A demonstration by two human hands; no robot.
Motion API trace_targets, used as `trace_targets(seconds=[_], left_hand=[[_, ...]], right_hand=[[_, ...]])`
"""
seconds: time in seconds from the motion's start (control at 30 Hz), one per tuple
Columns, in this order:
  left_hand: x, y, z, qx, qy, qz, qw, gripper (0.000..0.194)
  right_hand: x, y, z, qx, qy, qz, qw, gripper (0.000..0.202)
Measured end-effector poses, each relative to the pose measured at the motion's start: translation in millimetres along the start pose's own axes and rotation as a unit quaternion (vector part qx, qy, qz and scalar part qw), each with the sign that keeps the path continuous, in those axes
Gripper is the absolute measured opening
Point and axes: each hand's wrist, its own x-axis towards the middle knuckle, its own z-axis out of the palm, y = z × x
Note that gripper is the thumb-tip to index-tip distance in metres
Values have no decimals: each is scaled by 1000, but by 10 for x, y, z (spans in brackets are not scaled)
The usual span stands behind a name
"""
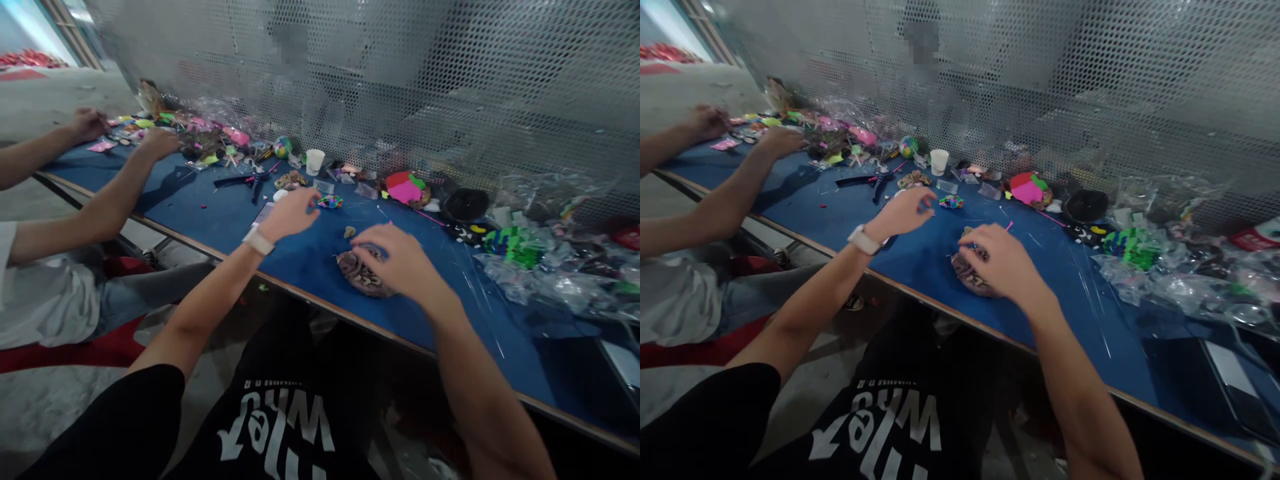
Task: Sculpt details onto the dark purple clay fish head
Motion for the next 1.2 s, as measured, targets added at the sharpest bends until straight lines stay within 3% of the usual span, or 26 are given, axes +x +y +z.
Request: trace_targets(seconds=[0.07, 0.13, 0.23, 0.33, 0.43, 0.5, 0.57, 0.67, 0.87, 0.97, 1.07, 1.2], left_hand=[[307, 409, 182, 48, -50, 40, 997, 39], [501, 691, 304, 98, -69, 19, 993, 42], [413, 753, 304, 114, -95, 13, 989, 39], [-100, 399, 114, 94, -71, -11, 993, 46], [-689, -139, -137, 86, 26, -146, 985, 54], [-943, -451, -257, 42, 58, -203, 977, 66], [-1051, -659, -302, -13, 60, -246, 967, 77], [-1039, -786, -254, -31, 58, -251, 966, 79], [-1014, -815, -135, -18, 79, -240, 968, 84], [-957, -867, -178, -37, 75, -249, 965, 72], [-718, -980, -267, -44, 32, -245, 968, 51], [-281, -1190, -312, -77, -7, -249, 965, 61]], right_hand=[[376, 487, 99, -72, -82, 45, 993, 18], [607, 850, 259, -110, -183, 76, 974, 39], [668, 1099, 420, -74, -232, 51, 969, 35], [536, 1143, 428, -21, -207, 53, 977, 30], [423, 1163, 394, 13, -174, 83, 981, 31], [396, 1189, 398, 26, -164, 94, 982, 31], [392, 1215, 422, 29, -161, 87, 983, 32], [387, 1237, 457, 35, -148, 81, 985, 33], [358, 1241, 444, 58, -145, 104, 982, 33], [354, 1251, 441, 60, -140, 116, 981, 33], [348, 1264, 456, 69, -124, 131, 981, 34], [343, 1255, 473, 73, -123, 139, 980, 34]])
